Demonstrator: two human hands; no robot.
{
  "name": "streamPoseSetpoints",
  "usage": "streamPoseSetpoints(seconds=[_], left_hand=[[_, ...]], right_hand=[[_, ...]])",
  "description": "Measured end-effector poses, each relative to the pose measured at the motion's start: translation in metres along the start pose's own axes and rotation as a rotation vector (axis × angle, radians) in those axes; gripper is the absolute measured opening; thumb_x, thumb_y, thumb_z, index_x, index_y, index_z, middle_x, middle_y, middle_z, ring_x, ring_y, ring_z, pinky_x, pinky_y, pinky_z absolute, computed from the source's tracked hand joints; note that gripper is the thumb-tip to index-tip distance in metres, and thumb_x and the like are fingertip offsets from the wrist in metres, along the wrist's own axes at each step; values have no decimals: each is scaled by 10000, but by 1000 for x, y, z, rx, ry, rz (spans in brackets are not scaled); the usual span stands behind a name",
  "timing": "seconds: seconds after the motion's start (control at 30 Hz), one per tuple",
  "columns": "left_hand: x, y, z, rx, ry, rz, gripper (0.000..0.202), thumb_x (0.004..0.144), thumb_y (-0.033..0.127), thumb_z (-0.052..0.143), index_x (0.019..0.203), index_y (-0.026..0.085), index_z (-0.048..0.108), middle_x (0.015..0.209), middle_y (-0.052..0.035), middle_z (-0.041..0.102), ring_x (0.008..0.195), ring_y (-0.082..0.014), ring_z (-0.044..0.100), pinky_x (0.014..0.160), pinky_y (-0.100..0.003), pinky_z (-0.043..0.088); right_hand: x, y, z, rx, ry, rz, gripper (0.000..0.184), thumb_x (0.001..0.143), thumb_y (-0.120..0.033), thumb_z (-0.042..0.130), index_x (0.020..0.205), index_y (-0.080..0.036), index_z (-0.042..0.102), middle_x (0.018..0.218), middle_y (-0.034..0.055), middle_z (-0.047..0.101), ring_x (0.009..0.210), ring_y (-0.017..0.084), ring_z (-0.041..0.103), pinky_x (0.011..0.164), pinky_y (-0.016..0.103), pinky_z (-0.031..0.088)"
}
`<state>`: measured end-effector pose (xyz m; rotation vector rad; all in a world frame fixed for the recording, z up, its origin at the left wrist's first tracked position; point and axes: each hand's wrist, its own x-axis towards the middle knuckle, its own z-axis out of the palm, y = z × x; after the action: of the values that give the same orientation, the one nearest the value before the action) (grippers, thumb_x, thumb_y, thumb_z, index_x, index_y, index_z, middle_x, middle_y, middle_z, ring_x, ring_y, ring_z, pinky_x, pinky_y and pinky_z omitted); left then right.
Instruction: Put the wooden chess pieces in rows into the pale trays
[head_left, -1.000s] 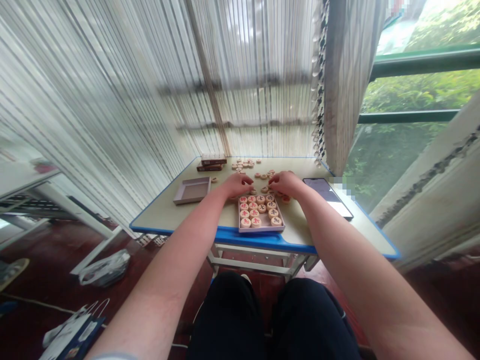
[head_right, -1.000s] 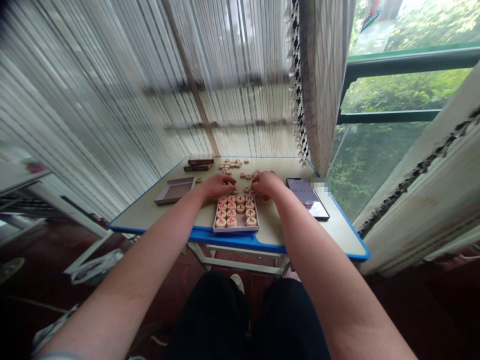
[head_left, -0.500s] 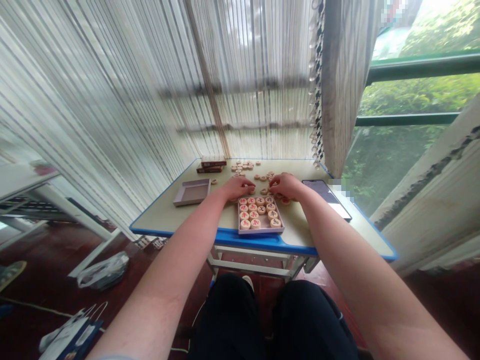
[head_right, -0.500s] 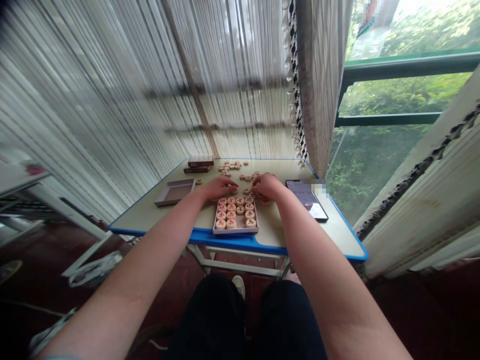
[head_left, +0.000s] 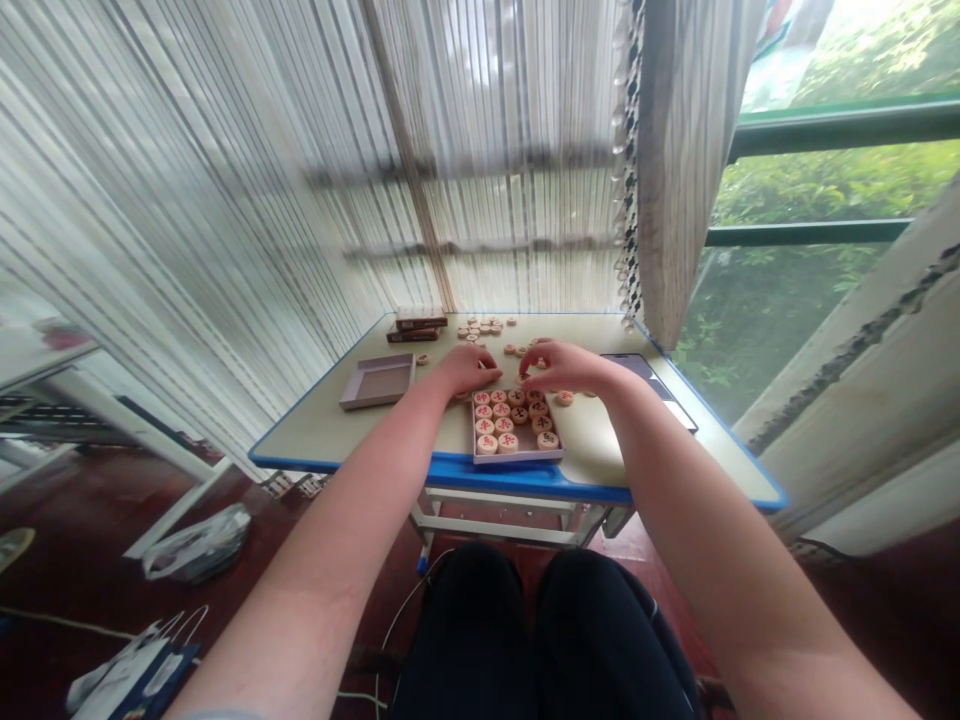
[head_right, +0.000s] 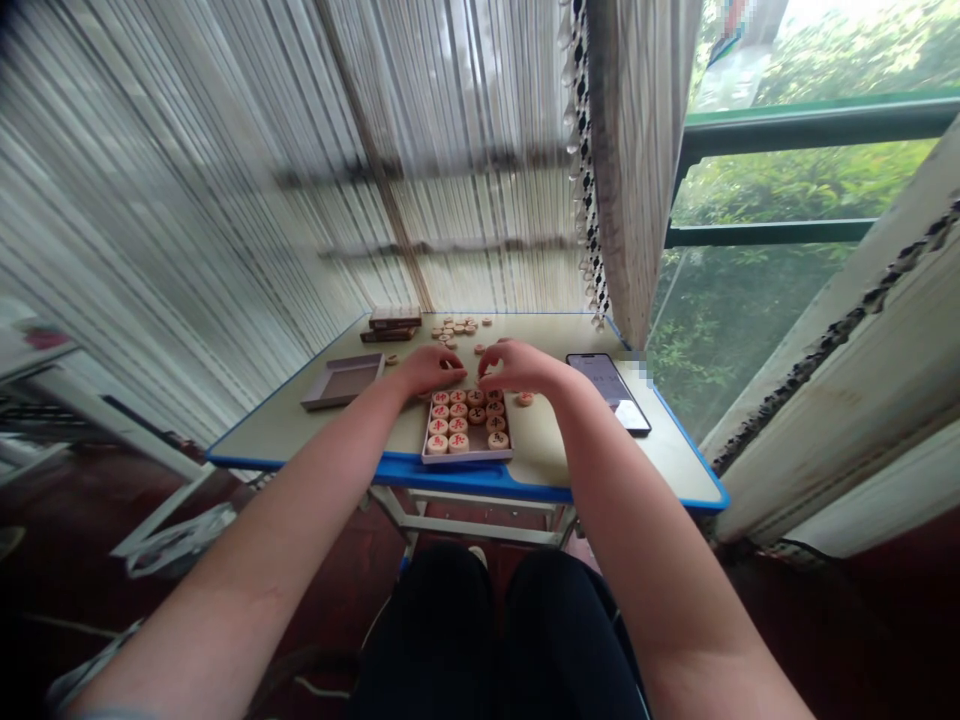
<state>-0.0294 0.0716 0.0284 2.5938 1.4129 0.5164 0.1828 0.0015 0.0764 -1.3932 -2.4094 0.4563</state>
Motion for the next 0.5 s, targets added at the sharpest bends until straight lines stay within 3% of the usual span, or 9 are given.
streamPoseSetpoints(seconds=[0.17,0.5], left_hand=[[0,0,-1,-7,7,-24,352,745,461,571,895,184,730,874,-47,710,762,-163,620,702,-259,463],[-1,0,-1,-25,13,-30,346,738,454,577,900,191,732,862,-45,713,782,-171,630,718,-254,476]], right_hand=[[-6,-12,-1,17,-169,-66,273,693,-372,655,940,-258,676,1019,40,593,856,176,566,708,261,441],[-10,-23,7,-171,-205,-110,320,648,-383,676,934,-241,663,960,47,571,810,186,556,660,271,420]])
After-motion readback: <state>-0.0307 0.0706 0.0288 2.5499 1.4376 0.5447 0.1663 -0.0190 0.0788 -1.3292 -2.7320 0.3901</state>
